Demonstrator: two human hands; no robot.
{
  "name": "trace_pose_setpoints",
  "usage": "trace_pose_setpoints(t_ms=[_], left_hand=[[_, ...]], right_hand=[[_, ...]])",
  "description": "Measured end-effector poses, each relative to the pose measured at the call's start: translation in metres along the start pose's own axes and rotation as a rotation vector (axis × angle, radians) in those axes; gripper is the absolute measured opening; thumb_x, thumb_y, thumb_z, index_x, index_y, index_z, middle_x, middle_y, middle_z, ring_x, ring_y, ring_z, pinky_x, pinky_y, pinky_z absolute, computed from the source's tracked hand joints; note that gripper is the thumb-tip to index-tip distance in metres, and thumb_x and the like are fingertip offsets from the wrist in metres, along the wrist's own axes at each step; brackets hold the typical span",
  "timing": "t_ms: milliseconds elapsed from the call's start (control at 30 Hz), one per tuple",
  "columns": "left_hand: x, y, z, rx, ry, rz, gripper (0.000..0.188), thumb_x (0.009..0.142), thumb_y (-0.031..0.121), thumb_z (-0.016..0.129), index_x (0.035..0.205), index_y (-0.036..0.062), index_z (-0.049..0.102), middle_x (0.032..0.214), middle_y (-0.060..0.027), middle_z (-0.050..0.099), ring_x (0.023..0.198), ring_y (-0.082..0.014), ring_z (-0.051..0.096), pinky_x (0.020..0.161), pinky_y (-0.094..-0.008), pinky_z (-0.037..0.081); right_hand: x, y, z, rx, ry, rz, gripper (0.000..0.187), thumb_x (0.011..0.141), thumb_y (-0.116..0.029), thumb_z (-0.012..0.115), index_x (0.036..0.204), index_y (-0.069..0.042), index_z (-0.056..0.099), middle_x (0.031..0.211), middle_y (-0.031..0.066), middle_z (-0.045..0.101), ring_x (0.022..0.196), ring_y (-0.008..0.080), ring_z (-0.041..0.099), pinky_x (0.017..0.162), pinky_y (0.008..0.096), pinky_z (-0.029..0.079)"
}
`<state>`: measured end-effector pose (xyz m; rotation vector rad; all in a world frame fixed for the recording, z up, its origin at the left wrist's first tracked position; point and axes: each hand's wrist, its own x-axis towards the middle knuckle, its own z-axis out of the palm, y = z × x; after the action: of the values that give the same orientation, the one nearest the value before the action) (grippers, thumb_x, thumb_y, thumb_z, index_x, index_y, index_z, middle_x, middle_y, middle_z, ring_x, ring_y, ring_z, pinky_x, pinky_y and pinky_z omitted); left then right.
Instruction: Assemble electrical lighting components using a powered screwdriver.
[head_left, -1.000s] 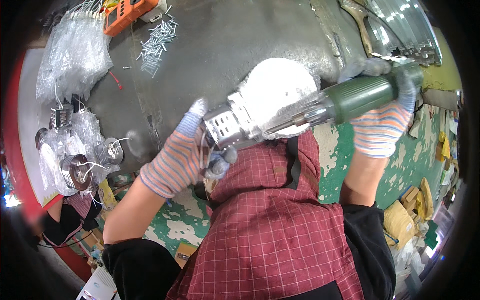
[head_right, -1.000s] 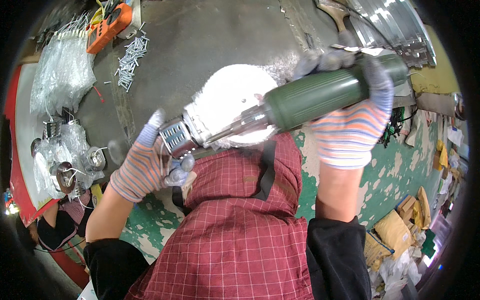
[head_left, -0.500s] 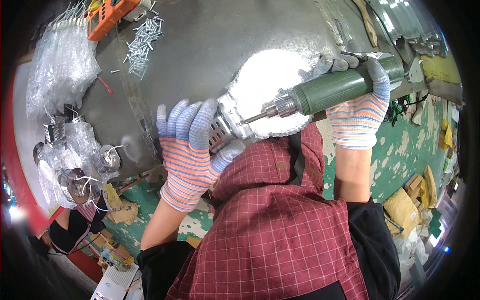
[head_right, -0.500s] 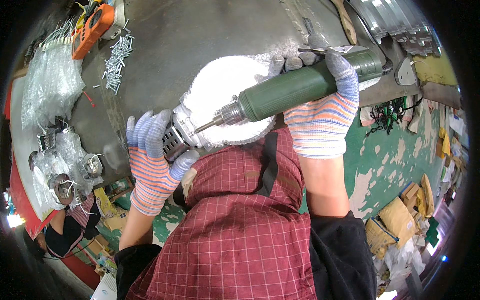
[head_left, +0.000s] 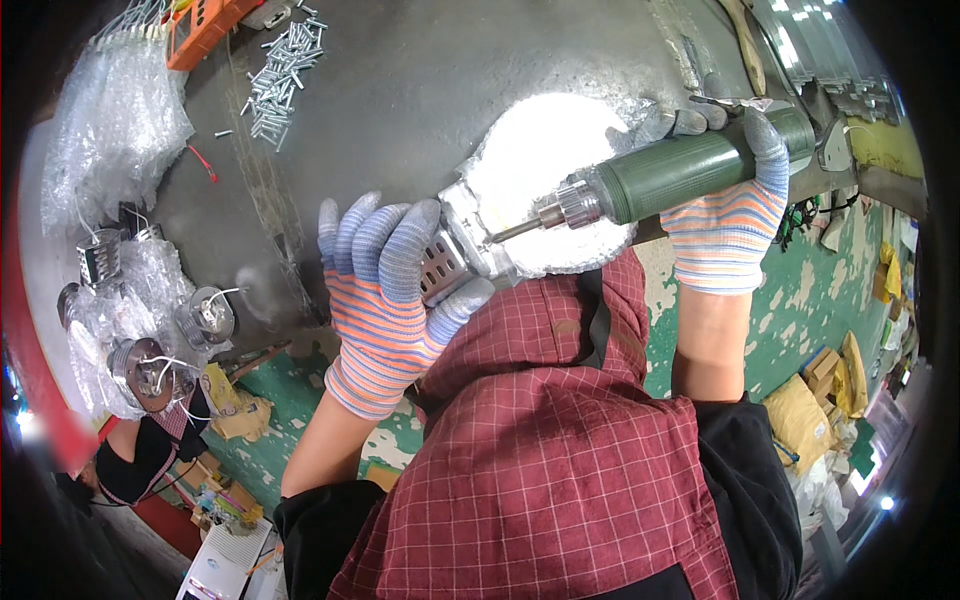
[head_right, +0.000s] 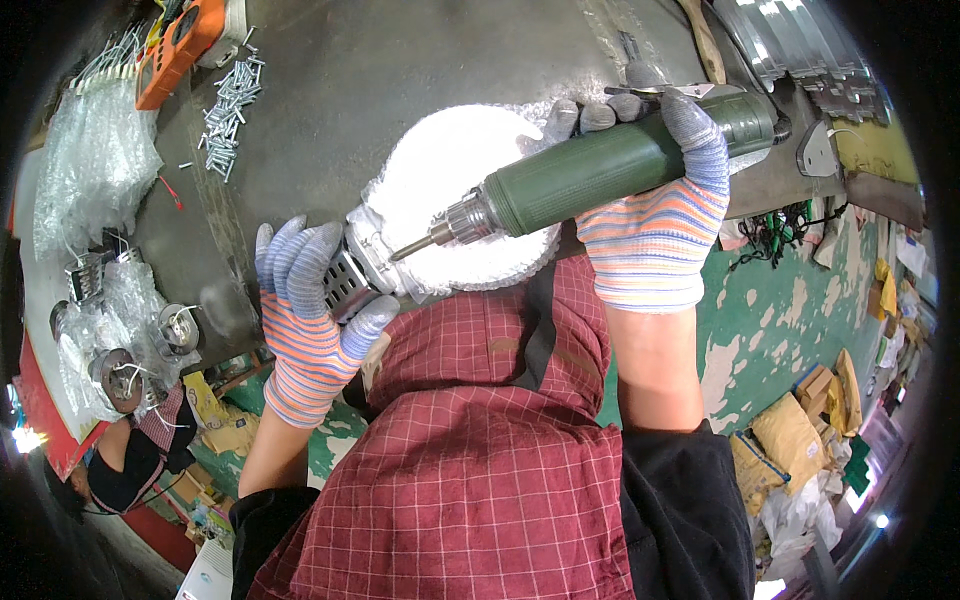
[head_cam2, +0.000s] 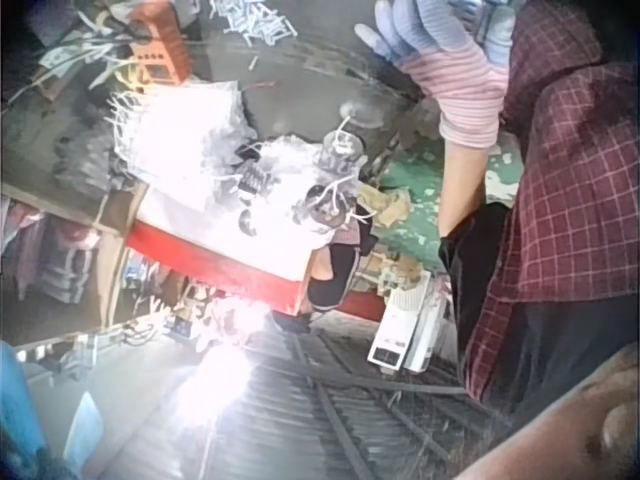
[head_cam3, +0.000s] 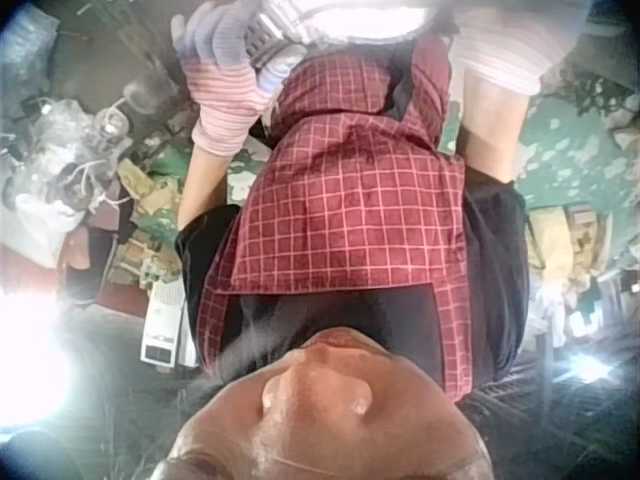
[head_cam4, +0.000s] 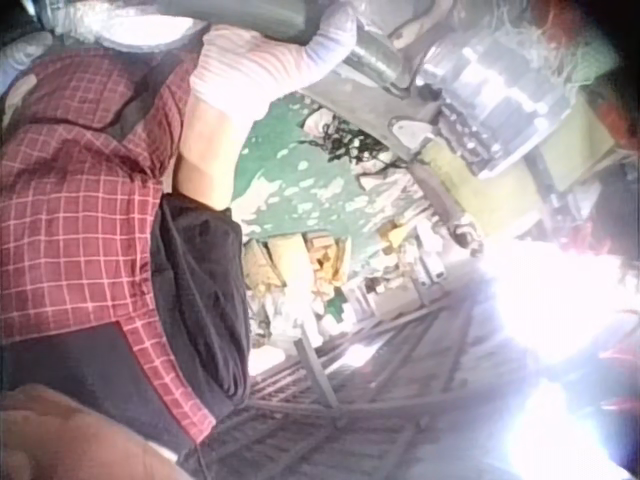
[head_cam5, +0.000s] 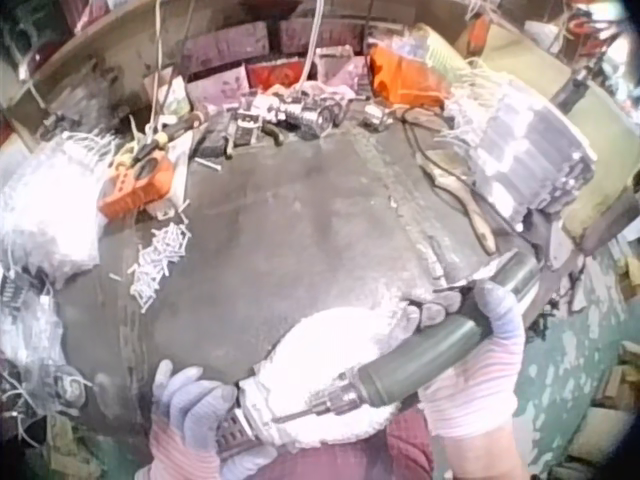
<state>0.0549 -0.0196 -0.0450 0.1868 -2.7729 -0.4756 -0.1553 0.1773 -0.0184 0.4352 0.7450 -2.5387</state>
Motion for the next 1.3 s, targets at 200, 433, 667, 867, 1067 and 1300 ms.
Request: trace_pose_setpoints(t_ms=[200, 433, 667, 867, 1067, 1300], left_hand=[[-0.002, -0.002, 0.0, -0.002, -0.001, 0.0, 0.075, 0.078, 0.056, 0.075, 0.133, 0.0101, 0.052, 0.121, -0.0112, 0.053, 0.121, -0.0364, 0.047, 0.113, -0.0609, 0.025], [0.0, -0.001, 0.001, -0.039, 0.009, 0.014, 0.076, 0.077, 0.054, 0.077, 0.133, 0.0088, 0.05, 0.121, -0.0126, 0.053, 0.121, -0.0372, 0.047, 0.113, -0.0617, 0.024], [-0.001, -0.008, 0.002, -0.069, -0.003, 0.052, 0.077, 0.078, 0.053, 0.077, 0.134, 0.0087, 0.048, 0.12, -0.0124, 0.052, 0.12, -0.0372, 0.048, 0.112, -0.0633, 0.024], [0.001, -0.004, 0.0, -0.061, 0.012, 0.052, 0.079, 0.077, 0.053, 0.078, 0.135, 0.0084, 0.048, 0.119, -0.0127, 0.052, 0.119, -0.0367, 0.049, 0.112, -0.0635, 0.025], [-0.003, -0.004, 0.004, -0.019, 0.035, 0.054, 0.079, 0.078, 0.054, 0.077, 0.135, 0.0085, 0.048, 0.119, -0.0128, 0.052, 0.118, -0.037, 0.05, 0.112, -0.0638, 0.026], [-0.001, -0.002, 0.001, -0.024, 0.009, 0.033, 0.077, 0.079, 0.054, 0.076, 0.133, 0.008, 0.049, 0.117, -0.0132, 0.052, 0.118, -0.0373, 0.05, 0.112, -0.064, 0.026]], right_hand=[[0.0, 0.003, -0.002, -0.033, 0.006, 0.006, 0.012, 0.087, -0.017, 0.068, 0.096, -0.009, 0.067, 0.088, 0.0096, 0.07, 0.082, 0.0253, 0.069, 0.082, 0.0424, 0.059], [0.001, 0.008, 0.002, -0.036, 0.028, 0.043, 0.009, 0.087, -0.015, 0.065, 0.093, -0.009, 0.067, 0.09, 0.0073, 0.069, 0.082, 0.0253, 0.067, 0.083, 0.0422, 0.057], [0.014, 0.011, -0.009, 0.007, -0.185, 0.124, 0.007, 0.088, -0.015, 0.064, 0.089, -0.008, 0.066, 0.087, 0.0073, 0.069, 0.085, 0.0232, 0.067, 0.088, 0.0421, 0.056], [0.007, 0.015, -0.001, 0.04, -0.169, 0.178, 0.009, 0.089, -0.017, 0.064, 0.09, -0.009, 0.067, 0.085, 0.0066, 0.069, 0.086, 0.0239, 0.067, 0.085, 0.0465, 0.057], [0.011, 0.013, -0.002, -0.034, -0.102, 0.172, 0.009, 0.088, -0.018, 0.065, 0.089, -0.01, 0.068, 0.084, 0.0054, 0.068, 0.083, 0.0223, 0.067, 0.085, 0.0473, 0.057], [0.013, 0.015, 0.019, 0.014, 0.012, 0.059, 0.007, 0.084, -0.011, 0.07, 0.089, -0.008, 0.067, 0.081, 0.0067, 0.069, 0.076, 0.0236, 0.069, 0.078, 0.0419, 0.06]])
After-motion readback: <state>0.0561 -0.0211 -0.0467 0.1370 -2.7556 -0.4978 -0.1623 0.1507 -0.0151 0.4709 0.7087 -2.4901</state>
